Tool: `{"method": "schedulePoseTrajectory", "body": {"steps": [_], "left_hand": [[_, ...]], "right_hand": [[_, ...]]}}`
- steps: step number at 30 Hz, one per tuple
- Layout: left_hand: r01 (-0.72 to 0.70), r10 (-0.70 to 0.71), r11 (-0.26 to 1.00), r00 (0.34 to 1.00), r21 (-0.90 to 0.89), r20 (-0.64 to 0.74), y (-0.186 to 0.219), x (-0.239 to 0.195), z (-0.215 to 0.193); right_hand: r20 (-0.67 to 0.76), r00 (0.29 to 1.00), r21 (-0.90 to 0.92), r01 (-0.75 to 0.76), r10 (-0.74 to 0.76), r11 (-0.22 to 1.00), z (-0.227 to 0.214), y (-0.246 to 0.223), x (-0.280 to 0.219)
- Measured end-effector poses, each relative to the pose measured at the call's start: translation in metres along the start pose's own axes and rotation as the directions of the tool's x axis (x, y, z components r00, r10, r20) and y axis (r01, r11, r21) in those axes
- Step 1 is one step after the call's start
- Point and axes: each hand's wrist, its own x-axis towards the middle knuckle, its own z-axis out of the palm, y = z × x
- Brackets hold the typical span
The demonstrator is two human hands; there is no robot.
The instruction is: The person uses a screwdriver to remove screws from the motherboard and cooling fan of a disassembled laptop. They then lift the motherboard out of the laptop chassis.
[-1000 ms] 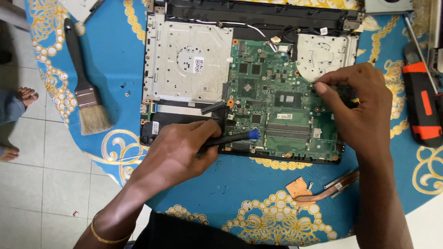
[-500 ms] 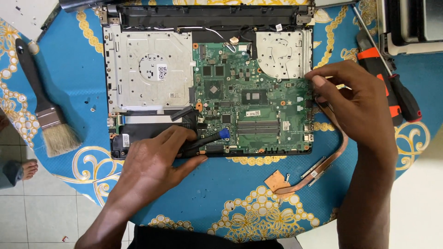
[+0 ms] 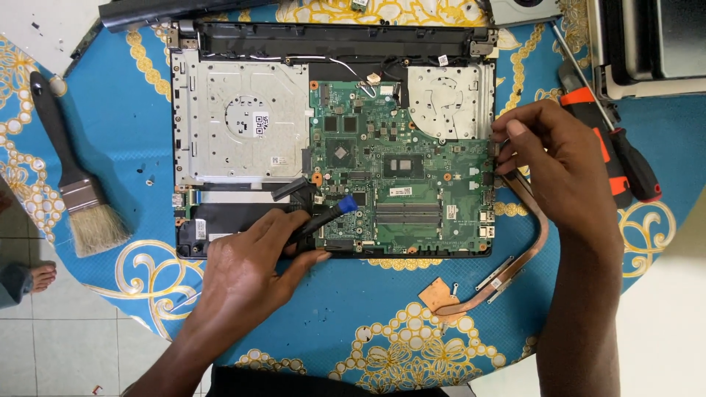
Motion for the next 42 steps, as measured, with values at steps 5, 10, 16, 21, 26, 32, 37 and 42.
{"method": "schedulePoseTrajectory", "body": {"steps": [5, 10, 16, 21, 26, 32, 37, 42], "left_hand": [[-0.068, 0.075, 0.995, 0.991, 0.071, -0.106, -0.001, -0.008, 0.008], [-0.129, 0.143, 0.988, 0.971, 0.080, -0.192, -0.003, -0.009, 0.007], [-0.270, 0.280, 0.960, 0.916, 0.075, -0.286, 0.004, -0.007, 0.000], [-0.280, 0.267, 0.960, 0.906, 0.007, -0.327, 0.005, -0.011, 0.006], [-0.173, 0.131, 0.979, 0.939, -0.107, -0.319, 0.010, -0.026, 0.021], [-0.061, -0.035, 0.958, 0.944, -0.279, -0.328, 0.027, -0.029, 0.023], [0.153, -0.303, 0.835, 0.930, -0.529, -0.208, 0.035, -0.028, 0.009], [0.397, -0.563, 0.245, 0.801, -0.885, 0.203, 0.032, -0.029, 0.018]], "right_hand": [[-0.002, 0.998, -0.010, -0.055, 0.055, 0.998, 0.000, -0.001, 0.001], [0.011, 0.998, -0.056, -0.061, 0.062, 0.997, 0.003, 0.000, 0.005], [-0.015, 1.000, -0.112, -0.029, 0.027, 0.993, 0.003, 0.009, 0.010], [0.023, 0.992, -0.309, 0.123, -0.122, 0.943, 0.004, 0.008, 0.012], [0.010, 0.997, -0.282, 0.074, -0.075, 0.957, 0.008, 0.007, 0.012], [-0.017, 0.998, -0.261, 0.056, -0.063, 0.964, 0.011, 0.011, 0.013], [-0.028, 0.998, -0.238, 0.039, -0.047, 0.971, 0.012, 0.010, 0.013], [-0.036, 0.997, -0.254, 0.052, -0.064, 0.966, 0.012, 0.012, 0.013]]}}
